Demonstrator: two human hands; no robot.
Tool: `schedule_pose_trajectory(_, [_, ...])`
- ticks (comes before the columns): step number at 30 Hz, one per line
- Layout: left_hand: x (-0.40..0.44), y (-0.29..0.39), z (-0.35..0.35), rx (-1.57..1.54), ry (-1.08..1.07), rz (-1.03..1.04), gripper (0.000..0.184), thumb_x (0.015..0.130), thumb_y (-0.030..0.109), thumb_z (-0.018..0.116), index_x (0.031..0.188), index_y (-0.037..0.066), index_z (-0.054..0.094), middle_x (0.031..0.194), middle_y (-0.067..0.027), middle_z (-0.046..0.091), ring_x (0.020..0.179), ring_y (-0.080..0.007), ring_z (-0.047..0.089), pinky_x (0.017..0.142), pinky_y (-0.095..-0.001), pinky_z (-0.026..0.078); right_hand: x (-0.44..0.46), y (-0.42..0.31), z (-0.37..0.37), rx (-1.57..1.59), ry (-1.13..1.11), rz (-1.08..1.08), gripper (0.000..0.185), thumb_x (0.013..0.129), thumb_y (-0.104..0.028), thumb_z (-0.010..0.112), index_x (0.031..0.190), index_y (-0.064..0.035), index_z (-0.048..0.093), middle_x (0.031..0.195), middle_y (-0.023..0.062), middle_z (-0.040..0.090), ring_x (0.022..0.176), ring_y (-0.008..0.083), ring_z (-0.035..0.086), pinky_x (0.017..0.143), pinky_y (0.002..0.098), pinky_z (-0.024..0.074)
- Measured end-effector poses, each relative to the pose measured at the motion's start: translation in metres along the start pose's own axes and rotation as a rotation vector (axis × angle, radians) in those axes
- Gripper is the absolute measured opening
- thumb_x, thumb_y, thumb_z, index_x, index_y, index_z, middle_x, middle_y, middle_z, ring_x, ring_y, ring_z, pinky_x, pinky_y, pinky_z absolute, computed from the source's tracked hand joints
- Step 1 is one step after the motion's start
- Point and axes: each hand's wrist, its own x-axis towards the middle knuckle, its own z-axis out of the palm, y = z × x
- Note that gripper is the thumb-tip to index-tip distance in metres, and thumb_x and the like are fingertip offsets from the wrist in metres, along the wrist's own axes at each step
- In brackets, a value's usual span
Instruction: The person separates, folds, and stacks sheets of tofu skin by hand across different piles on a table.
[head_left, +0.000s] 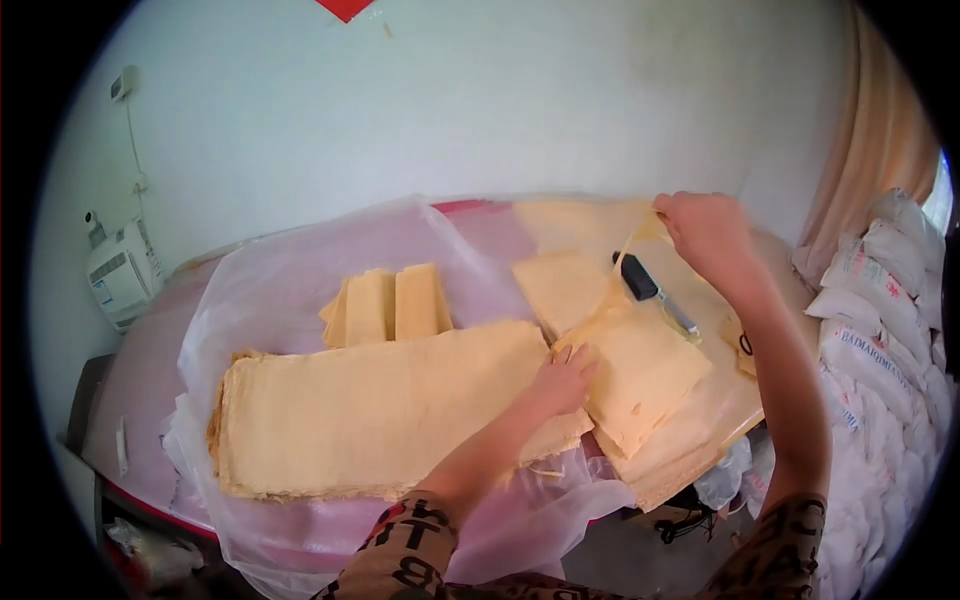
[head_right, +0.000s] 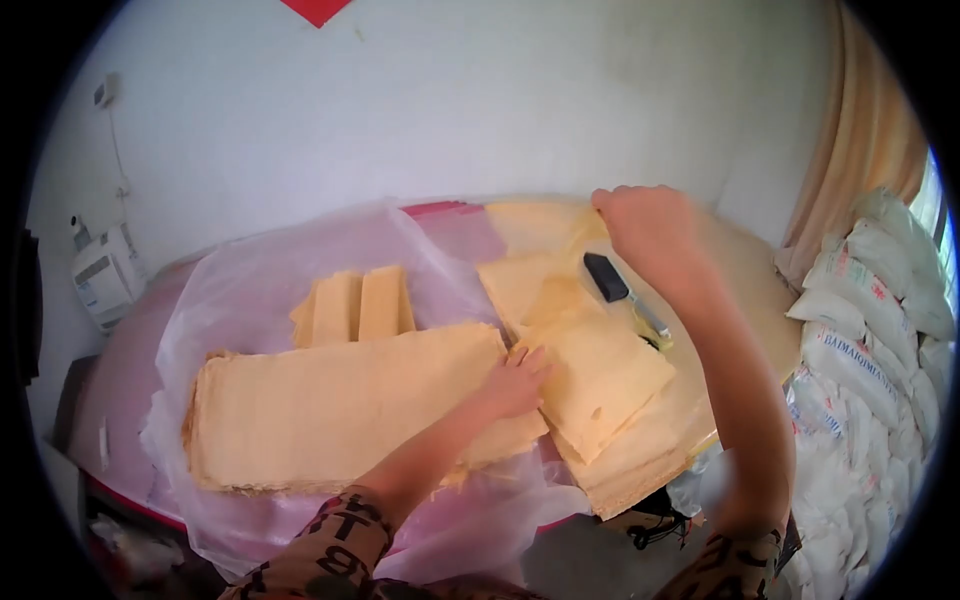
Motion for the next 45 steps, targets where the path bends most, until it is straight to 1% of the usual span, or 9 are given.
schedule_pose_trajectory(8, [0.029,0.005,0.015,0.14,-0.559,-0.039,0.065,0.076,0.046,0.063,0.132,0.016,0.048,0.138,-0.0136,0.041,0.127,-0.0311,0.038,0.105,-0.0476,0.027,0.011,0.032,-0.049,-0.152,-0.01,-0.074,0.01,0.078,-0.01,0.053,0.085,-0.0097,0.061,0.075,0.0097,0.063,0.072,0.0298,0.061,0.063,0.0427,0.0462])
schedule_pose_trajectory(16, [0.009,0.003,0.015,-0.011,-0.123,0.097,0.057,0.077,0.039,0.064,0.124,0.01,0.053,0.13,-0.013,0.048,0.124,-0.0289,0.043,0.103,-0.0448,0.031,0.017,-0.007,-0.067,-0.039,0.145,0.046,0.011,0.086,-0.016,0.052,0.085,-0.0081,0.059,0.074,0.0128,0.061,0.074,0.033,0.059,0.064,0.0442,0.0449])
schedule_pose_trajectory(22, [-0.162,-0.046,-0.048,-0.194,0.194,0.088,0.044,0.077,0.03,0.066,0.114,0.008,0.057,0.12,-0.014,0.053,0.117,-0.0289,0.047,0.099,-0.0419,0.038,0.004,-0.079,-0.025,0.293,0.459,0.06,0.009,0.084,-0.015,0.054,0.084,-0.0072,0.059,0.073,0.0113,0.06,0.067,0.0329,0.057,0.06,0.0432,0.0433])
schedule_pose_trajectory(24, [-0.246,-0.076,-0.089,-0.31,0.426,-0.216,0.04,0.076,0.023,0.069,0.111,0.008,0.059,0.114,-0.0132,0.057,0.111,-0.0297,0.051,0.092,-0.0402,0.044,-0.019,-0.112,0.011,0.248,0.601,-0.052,0.007,0.082,-0.012,0.055,0.085,-0.0095,0.061,0.074,0.0109,0.06,0.065,0.0308,0.056,0.059,0.0418,0.0426])
schedule_pose_trajectory(30, [-0.463,-0.144,-0.15,0.362,0.61,-1.029,0.038,0.068,0.011,0.069,0.104,0.006,0.06,0.103,-0.014,0.057,0.099,-0.0332,0.052,0.084,-0.0406,0.045,-0.117,-0.248,0.108,0.525,0.296,-0.353,0.019,0.072,-0.01,0.06,0.091,-0.01,0.061,0.09,0.0043,0.059,0.077,0.0214,0.057,0.067,0.0375,0.0428])
schedule_pose_trajectory(36, [-0.527,-0.17,-0.145,-0.053,0.473,-1.181,0.051,0.061,0.014,0.069,0.111,0.006,0.058,0.108,-0.0174,0.054,0.099,-0.0363,0.051,0.086,-0.042,0.042,-0.148,-0.292,0.126,0.58,0.144,-0.429,0.023,0.072,-0.008,0.057,0.095,-0.0111,0.06,0.1,0.0055,0.057,0.089,0.0227,0.055,0.071,0.039,0.0413])
schedule_pose_trajectory(39, [-0.522,-0.156,-0.158,0.064,0.456,-0.991,0.058,0.06,0.015,0.07,0.116,0.007,0.055,0.102,-0.0166,0.056,0.1,-0.0358,0.05,0.089,-0.0421,0.04,-0.151,-0.289,0.123,0.557,0.026,-0.431,0.027,0.07,-0.009,0.057,0.097,-0.0116,0.06,0.099,0.0051,0.056,0.092,0.0229,0.054,0.072,0.0394,0.0415])
schedule_pose_trajectory(43, [-0.525,-0.16,-0.159,0.052,0.499,-1.055,0.06,0.06,0.015,0.071,0.117,0.007,0.054,0.099,-0.0156,0.055,0.102,-0.034,0.048,0.09,-0.0404,0.039,-0.15,-0.291,0.123,0.55,0.052,-0.415,0.029,0.07,-0.009,0.056,0.099,-0.0113,0.059,0.099,0.0041,0.055,0.092,0.0236,0.052,0.074,0.0395,0.0426])
schedule_pose_trajectory(45, [-0.525,-0.164,-0.167,-0.22,0.441,-1.122,0.061,0.06,0.016,0.071,0.118,0.007,0.053,0.101,-0.0148,0.054,0.104,-0.033,0.048,0.093,-0.04,0.038,-0.149,-0.29,0.122,0.55,0.038,-0.42,0.029,0.07,-0.009,0.056,0.099,-0.011,0.059,0.1,0.0041,0.055,0.091,0.0238,0.052,0.074,0.0393,0.0428])
